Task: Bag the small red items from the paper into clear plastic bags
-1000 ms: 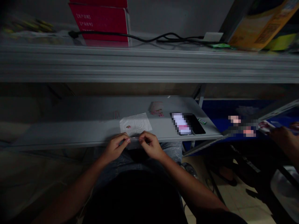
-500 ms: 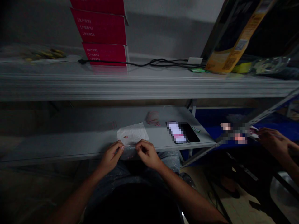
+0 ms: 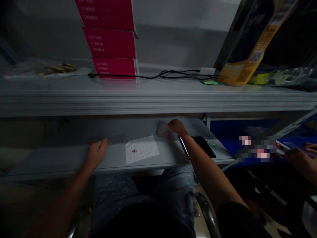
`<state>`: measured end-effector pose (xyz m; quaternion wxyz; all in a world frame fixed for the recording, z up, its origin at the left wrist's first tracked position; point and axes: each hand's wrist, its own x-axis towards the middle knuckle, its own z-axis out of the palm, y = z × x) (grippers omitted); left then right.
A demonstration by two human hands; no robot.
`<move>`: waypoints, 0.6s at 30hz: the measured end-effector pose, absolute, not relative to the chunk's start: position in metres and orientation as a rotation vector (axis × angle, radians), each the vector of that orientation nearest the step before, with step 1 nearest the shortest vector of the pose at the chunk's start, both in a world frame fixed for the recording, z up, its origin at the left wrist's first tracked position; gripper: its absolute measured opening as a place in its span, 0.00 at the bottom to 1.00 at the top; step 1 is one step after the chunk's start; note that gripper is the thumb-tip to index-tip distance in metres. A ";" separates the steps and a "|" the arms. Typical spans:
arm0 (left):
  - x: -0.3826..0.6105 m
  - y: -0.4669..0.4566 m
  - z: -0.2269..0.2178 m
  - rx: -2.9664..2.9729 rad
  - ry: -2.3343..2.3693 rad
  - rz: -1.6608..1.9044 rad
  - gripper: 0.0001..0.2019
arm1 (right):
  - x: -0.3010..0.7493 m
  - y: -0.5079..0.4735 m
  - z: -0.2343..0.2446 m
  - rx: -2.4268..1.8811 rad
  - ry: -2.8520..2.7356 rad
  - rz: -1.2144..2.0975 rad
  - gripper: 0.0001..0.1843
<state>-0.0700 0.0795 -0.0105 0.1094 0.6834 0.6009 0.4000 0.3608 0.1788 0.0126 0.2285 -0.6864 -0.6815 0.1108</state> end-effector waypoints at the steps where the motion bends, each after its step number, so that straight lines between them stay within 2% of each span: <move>1: -0.074 0.087 -0.009 2.068 1.795 1.104 0.25 | 0.363 0.185 0.012 -1.917 -1.895 0.284 0.15; 5: -0.088 0.120 -0.005 2.325 1.740 0.845 0.17 | 0.364 0.192 0.006 -2.012 -1.939 0.194 0.14; 6: -0.090 0.127 -0.004 2.371 1.699 0.771 0.17 | 0.363 0.191 0.004 -2.034 -1.941 0.175 0.14; 10: -0.095 0.150 -0.007 2.411 1.592 0.348 0.42 | 0.355 0.180 0.008 -2.104 -1.930 0.082 0.18; 12: -0.094 0.158 -0.011 2.404 1.550 0.188 0.46 | 0.346 0.169 0.014 -2.077 -1.966 0.021 0.21; 15: -0.092 0.165 -0.015 2.396 1.515 0.126 0.41 | 0.329 0.142 0.025 -1.934 -2.051 -0.008 0.27; 18: -0.089 0.164 -0.015 2.405 1.494 0.270 0.33 | 0.311 0.107 0.032 -1.716 -2.057 0.065 0.28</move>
